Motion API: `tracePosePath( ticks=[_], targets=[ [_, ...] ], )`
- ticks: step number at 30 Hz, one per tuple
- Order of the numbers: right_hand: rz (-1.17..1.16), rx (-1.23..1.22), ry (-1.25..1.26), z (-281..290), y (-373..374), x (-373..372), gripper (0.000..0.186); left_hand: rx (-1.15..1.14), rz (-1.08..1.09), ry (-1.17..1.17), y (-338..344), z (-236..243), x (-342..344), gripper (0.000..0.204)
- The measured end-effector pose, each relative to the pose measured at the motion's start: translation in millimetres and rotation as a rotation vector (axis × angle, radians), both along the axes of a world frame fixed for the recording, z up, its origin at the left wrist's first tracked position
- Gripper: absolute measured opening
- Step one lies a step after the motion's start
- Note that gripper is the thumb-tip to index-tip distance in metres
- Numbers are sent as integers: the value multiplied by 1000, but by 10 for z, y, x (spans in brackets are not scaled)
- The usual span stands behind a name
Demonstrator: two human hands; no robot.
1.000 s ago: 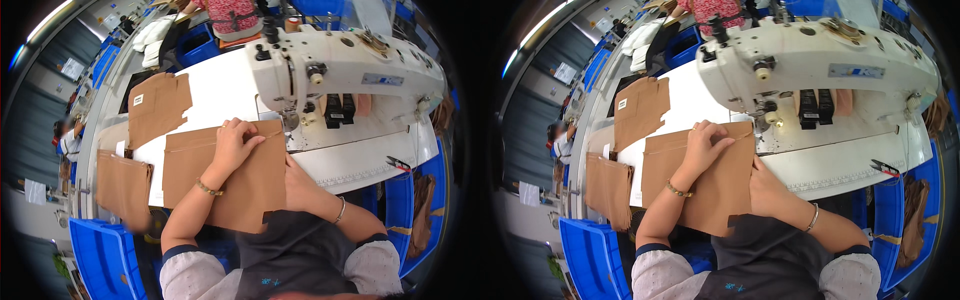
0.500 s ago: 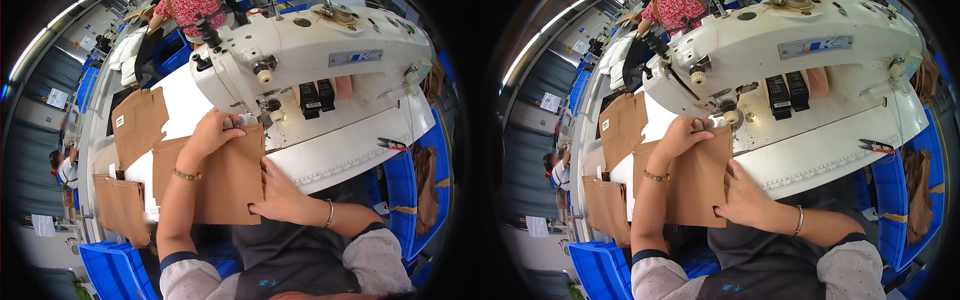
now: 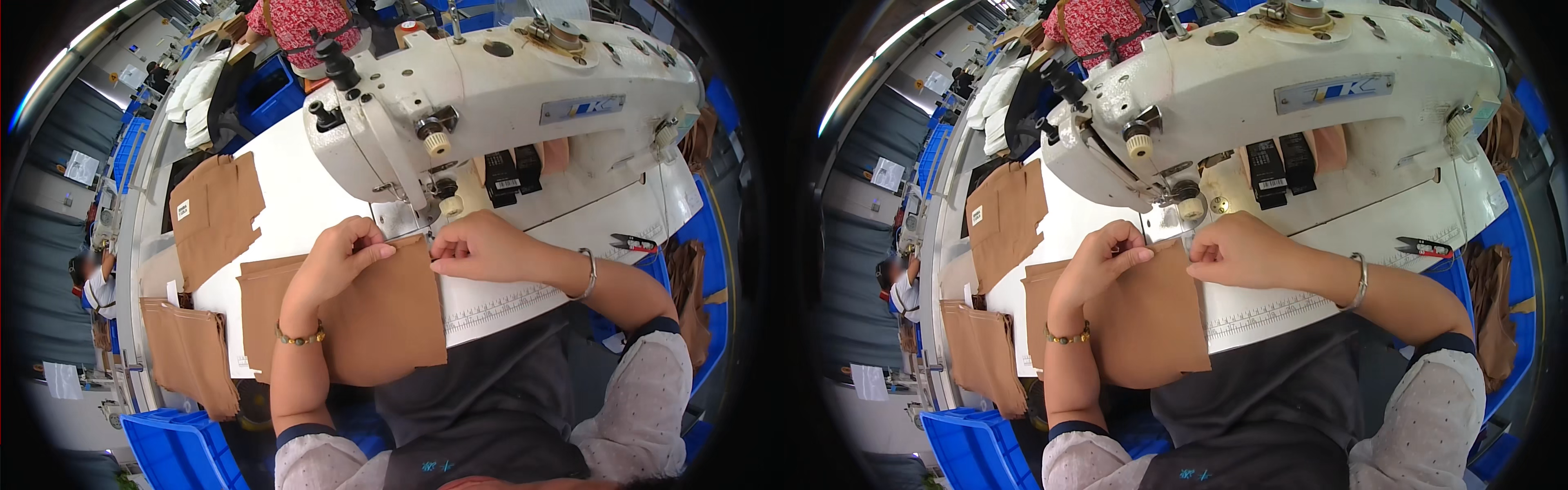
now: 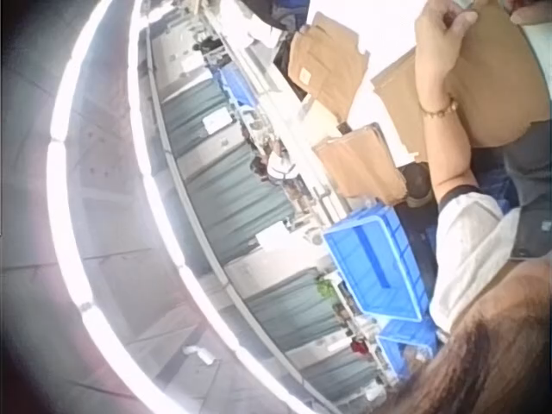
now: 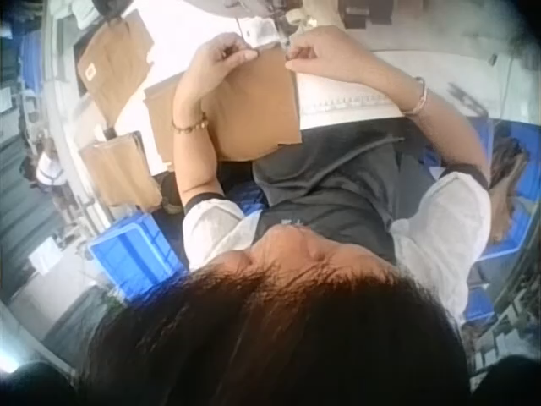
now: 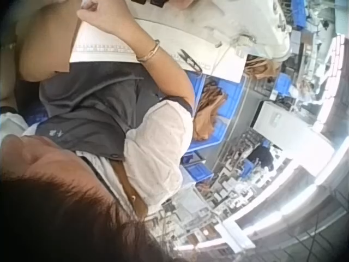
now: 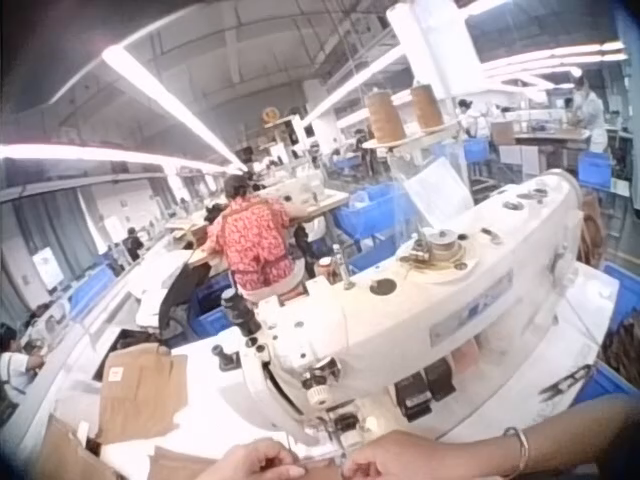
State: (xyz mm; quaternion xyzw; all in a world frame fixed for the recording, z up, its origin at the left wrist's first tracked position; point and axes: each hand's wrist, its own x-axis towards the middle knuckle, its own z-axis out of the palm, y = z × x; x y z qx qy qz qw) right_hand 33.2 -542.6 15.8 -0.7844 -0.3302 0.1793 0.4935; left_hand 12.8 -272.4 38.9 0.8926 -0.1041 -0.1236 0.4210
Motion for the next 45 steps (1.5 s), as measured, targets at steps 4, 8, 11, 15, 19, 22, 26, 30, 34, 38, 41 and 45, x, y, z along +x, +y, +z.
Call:
tracePosePath(
  ticks=[4,8,11,15,19,22,26,30,34,38,41,45],
  targets=[
    [-47,-8,375,-68,225,135,22,12,-9,-70,-13,7,-49,22],
    [-93,259,468,-147,255,66,24,47,18,-268,-157,104,-98,21],
    [-100,297,448,-113,245,10,25,159,-46,-568,-227,66,-96,21],
    [-91,303,414,-148,234,36,26,362,-170,-926,-255,-19,-87,24],
    [-100,266,350,-195,236,31,25,421,-160,-990,-339,-13,-123,16],
    [-131,310,331,-206,237,9,23,359,-94,-949,-388,-9,-157,11],
    [-98,230,100,-181,205,14,23,-56,83,-337,-324,-62,-174,8],
    [-76,161,-65,-163,206,4,18,-209,48,108,-188,-36,-122,20],
    [-106,205,-28,-157,213,-32,14,-325,-10,160,-220,-46,-132,21],
    [-100,216,-31,-165,209,-34,12,-247,-40,228,-223,18,-139,23],
    [-97,191,-59,-160,199,-27,12,-181,-3,198,-238,54,-147,20],
    [-89,170,-81,-166,197,-18,13,-277,57,133,-258,19,-171,13]
  ],
)
